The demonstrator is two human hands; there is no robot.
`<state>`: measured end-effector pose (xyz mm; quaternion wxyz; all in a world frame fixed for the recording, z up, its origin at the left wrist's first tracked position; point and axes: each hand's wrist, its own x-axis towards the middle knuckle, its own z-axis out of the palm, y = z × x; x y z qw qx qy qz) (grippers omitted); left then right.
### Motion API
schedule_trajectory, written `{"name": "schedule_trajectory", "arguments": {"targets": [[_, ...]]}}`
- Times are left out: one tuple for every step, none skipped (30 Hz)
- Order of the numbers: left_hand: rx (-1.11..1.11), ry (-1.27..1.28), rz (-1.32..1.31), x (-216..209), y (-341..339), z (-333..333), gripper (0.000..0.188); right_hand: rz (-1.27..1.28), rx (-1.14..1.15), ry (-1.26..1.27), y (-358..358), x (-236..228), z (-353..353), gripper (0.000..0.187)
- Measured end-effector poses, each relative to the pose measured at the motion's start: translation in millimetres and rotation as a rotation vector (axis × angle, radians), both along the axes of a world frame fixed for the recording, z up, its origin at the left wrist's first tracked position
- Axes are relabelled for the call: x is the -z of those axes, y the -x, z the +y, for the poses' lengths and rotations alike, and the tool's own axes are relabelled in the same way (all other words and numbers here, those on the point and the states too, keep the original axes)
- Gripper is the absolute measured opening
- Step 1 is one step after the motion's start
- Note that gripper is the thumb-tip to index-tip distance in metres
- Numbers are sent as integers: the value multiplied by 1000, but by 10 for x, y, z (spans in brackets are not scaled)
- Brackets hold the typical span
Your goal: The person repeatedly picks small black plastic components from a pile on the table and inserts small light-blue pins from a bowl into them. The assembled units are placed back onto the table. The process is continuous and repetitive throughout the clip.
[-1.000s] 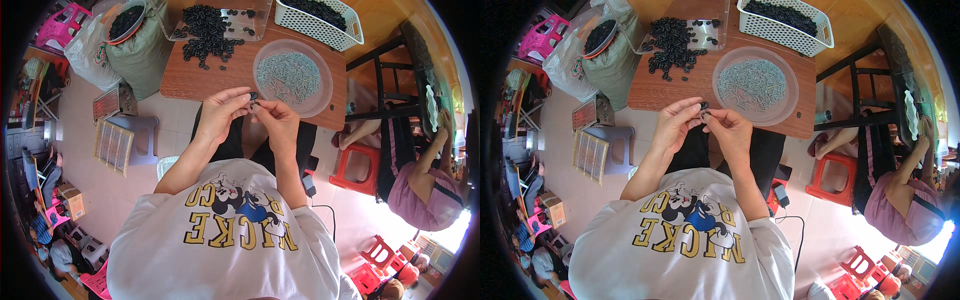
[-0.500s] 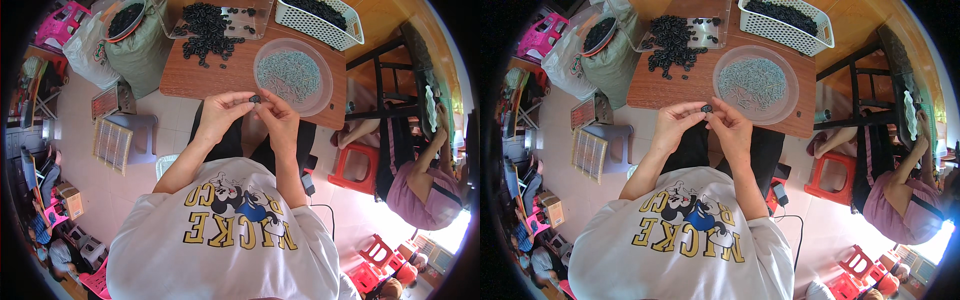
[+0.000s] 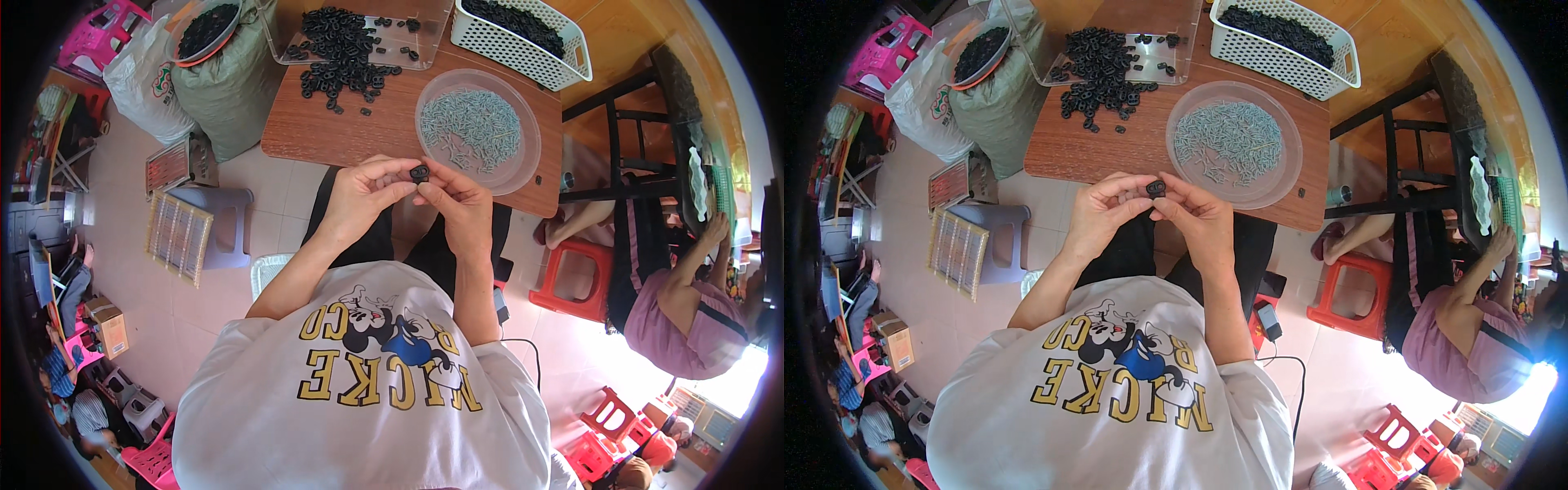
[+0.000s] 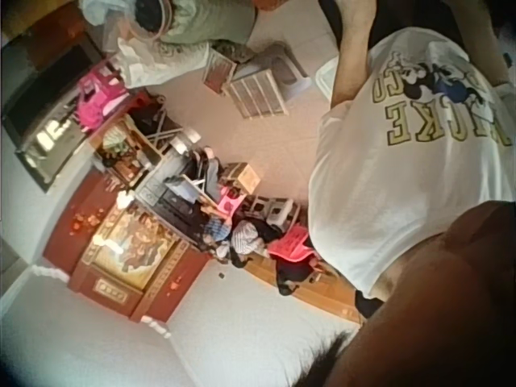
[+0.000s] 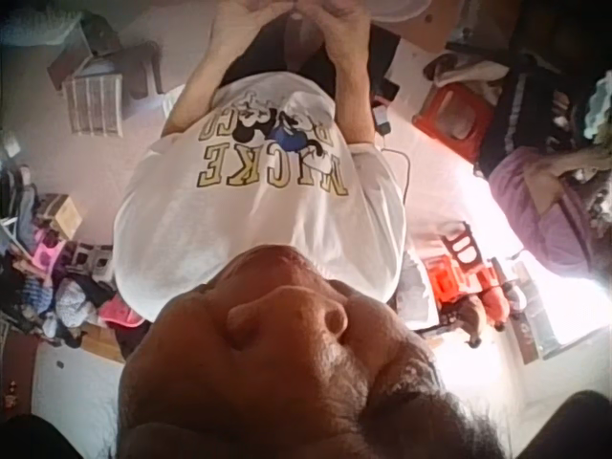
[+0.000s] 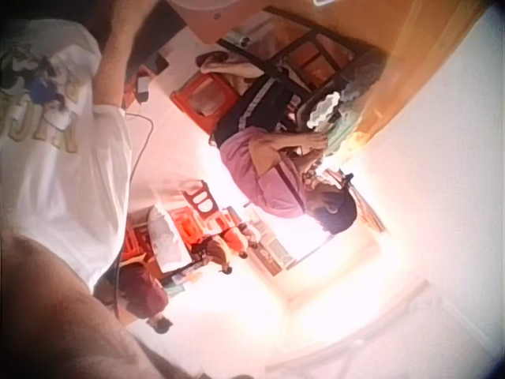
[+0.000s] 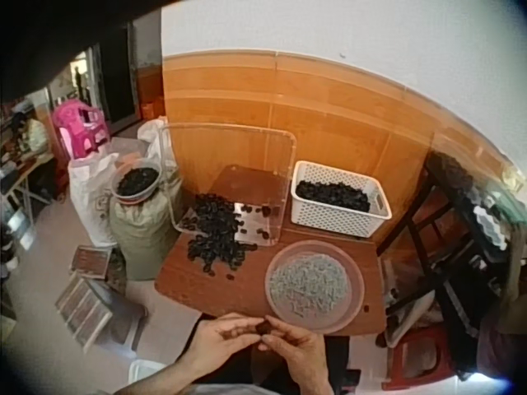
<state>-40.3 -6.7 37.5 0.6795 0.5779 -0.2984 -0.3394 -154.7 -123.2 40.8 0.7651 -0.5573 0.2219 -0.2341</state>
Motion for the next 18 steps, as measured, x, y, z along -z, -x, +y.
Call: {"name": "schedule_trajectory", "arguments": {"targets": [[2,-5,-27,12,-1,5,29,-8,-1,6,3,16,4,30],[3,-9,-55,24,-1,11,29,-16,-3,11,7,24,9,30],[3,-13,-82,28,-1,18,29,-17,4,10,12,21,16,30],[1,-20,-122,15,-7,25,30,-21,9,7,8,18,26,30],[-2,-27,-162,-6,-2,27,30,-25,14,3,7,15,36,30],[-6,-34,-202,-24,8,29,31,-29,28,19,14,18,41,30],[-11,-28,-234,-39,9,30,31,-39,39,33,4,32,44,30],[-16,-21,-265,-56,22,30,31,-49,51,47,-4,46,52,30],[-20,-15,-297,-72,28,42,31,-57,50,46,-8,60,67,30],[-9,-19,-308,-75,45,39,31,-59,56,54,13,49,68,29],[-39,-4,-365,-88,56,55,31,-62,63,62,25,28,70,29],[-69,11,-421,-100,59,76,31,-53,73,38,10,9,103,29],[-96,18,-468,-89,82,106,31,-61,71,53,19,14,114,29],[-109,32,-536,-69,82,105,31,-67,69,68,26,21,117,29],[-108,65,-567,-79,77,79,31,-74,68,83,32,26,117,29],[-108,87,-595,-100,78,70,31,-83,78,74,45,-8,136,28],[-108,109,-623,-106,80,68,30,-77,83,91,55,-7,152,27],[-119,117,-649,-91,83,75,29,-71,88,107,64,2,169,27]]}}
